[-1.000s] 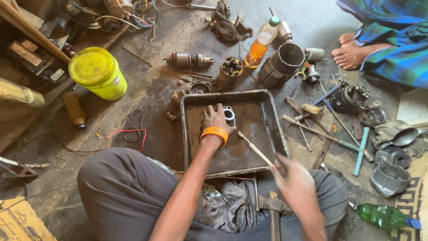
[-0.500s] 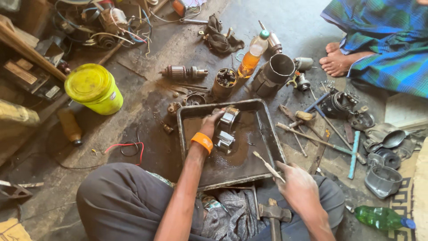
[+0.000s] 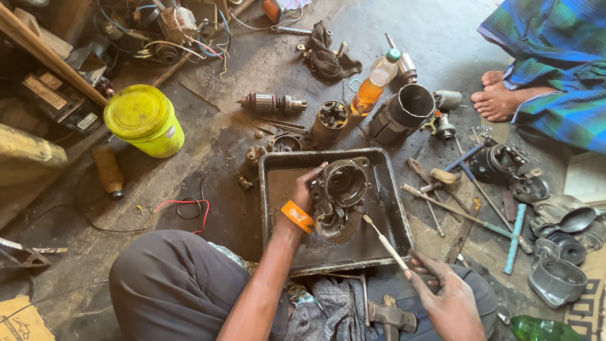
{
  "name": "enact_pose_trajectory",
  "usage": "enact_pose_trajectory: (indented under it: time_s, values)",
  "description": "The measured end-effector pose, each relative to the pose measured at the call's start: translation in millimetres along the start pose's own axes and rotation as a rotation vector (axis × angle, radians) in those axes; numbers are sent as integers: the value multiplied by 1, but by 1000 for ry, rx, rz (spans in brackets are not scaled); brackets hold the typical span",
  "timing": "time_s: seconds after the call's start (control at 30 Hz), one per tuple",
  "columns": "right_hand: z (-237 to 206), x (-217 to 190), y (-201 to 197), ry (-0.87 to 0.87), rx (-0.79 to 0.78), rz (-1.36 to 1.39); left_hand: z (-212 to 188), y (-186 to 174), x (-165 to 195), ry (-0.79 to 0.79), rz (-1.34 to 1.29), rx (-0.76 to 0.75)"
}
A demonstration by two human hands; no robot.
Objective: The person sits on the floor of a repair workshop and scrubs a metal mechanical housing in a tray of liquid using a small brush. They then pour liquid from plastic bottles over the part and continue scrubbing and turning it to clean its surfaces.
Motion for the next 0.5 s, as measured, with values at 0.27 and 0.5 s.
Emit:
enact_pose_trajectory:
  time_s: [0.27, 0.5]
  values:
    - [10, 22, 22, -23, -83, 317, 12, -12, -8, 59, 0, -8]
    - [40, -28, 10, -68, -37, 383, -5, 13, 7, 24, 20, 17]
Point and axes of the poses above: each hand's wrist, its own z-axis towards the middle knuckle, its own y-axis out of the palm, x = y × z, the point moved 9 cm from there along z, towards the middle knuckle, and after that the axes turned 4 degrees about z, right-handed, at the moved point
